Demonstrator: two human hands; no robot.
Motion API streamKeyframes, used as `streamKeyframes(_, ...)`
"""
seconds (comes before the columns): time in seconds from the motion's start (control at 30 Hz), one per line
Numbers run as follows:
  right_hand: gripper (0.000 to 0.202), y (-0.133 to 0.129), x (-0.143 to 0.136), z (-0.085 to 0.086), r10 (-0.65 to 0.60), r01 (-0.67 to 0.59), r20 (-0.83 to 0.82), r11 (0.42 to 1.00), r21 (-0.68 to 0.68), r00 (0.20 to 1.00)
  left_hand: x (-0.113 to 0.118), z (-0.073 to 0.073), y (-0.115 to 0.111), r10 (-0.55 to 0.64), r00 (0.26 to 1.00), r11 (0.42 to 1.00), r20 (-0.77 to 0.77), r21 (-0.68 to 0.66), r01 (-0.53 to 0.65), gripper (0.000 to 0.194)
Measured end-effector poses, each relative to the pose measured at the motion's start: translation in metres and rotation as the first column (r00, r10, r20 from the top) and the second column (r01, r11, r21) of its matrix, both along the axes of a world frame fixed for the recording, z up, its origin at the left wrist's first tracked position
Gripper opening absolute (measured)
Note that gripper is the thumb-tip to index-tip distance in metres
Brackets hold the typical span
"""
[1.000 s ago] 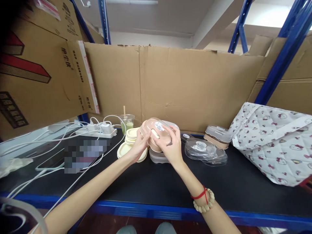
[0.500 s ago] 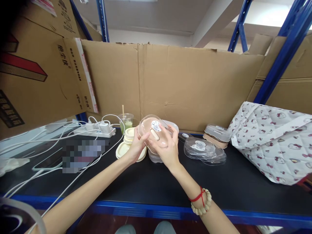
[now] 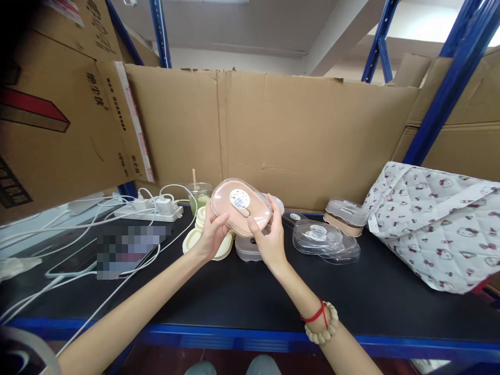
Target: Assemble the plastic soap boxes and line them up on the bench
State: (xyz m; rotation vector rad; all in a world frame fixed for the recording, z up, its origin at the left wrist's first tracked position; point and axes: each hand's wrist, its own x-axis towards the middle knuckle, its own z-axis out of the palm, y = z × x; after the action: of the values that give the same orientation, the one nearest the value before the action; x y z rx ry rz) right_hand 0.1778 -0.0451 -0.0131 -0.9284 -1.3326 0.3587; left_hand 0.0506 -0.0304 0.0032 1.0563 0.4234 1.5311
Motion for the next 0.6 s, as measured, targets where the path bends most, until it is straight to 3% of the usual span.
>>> streamKeyframes(0.13, 0.072, 0.0007, 0.0018, 0.006, 0.134, -0.149, -0.133, 0.983, -0.111, 0.982, -0.0022, 0.0019, 0.0012, -0.034, 0.999, 0.999, 0.01, -0.006, 0.035, 0.071)
streamKeyframes(0.23, 0.076, 0.002, 0.0052, 0.0097, 0.166, -0.184, -0.158, 0.977, -0.105, 0.973, -0.0039, 0.0042, 0.0019, -0.065, 0.998, 0.998, -0.01, -0.023, 0.064, 0.068)
streamKeyframes(0.43, 0.073, 0.0031, 0.0054, 0.008, 0.155, -0.155, -0.038, 0.988, 0.015, 0.987, -0.0053, 0.0083, 0.0027, -0.055, 0.996, 0.994, -0.064, -0.101, 0.048, 0.06)
streamKeyframes(0.6, 0.083, 0.003, 0.0071, 0.0032, 0.16, -0.165, 0.074, 0.985, 0.057, 0.984, -0.0063, 0.0093, 0.0025, -0.085, 0.995, 0.992, -0.054, -0.102, 0.079, 0.061)
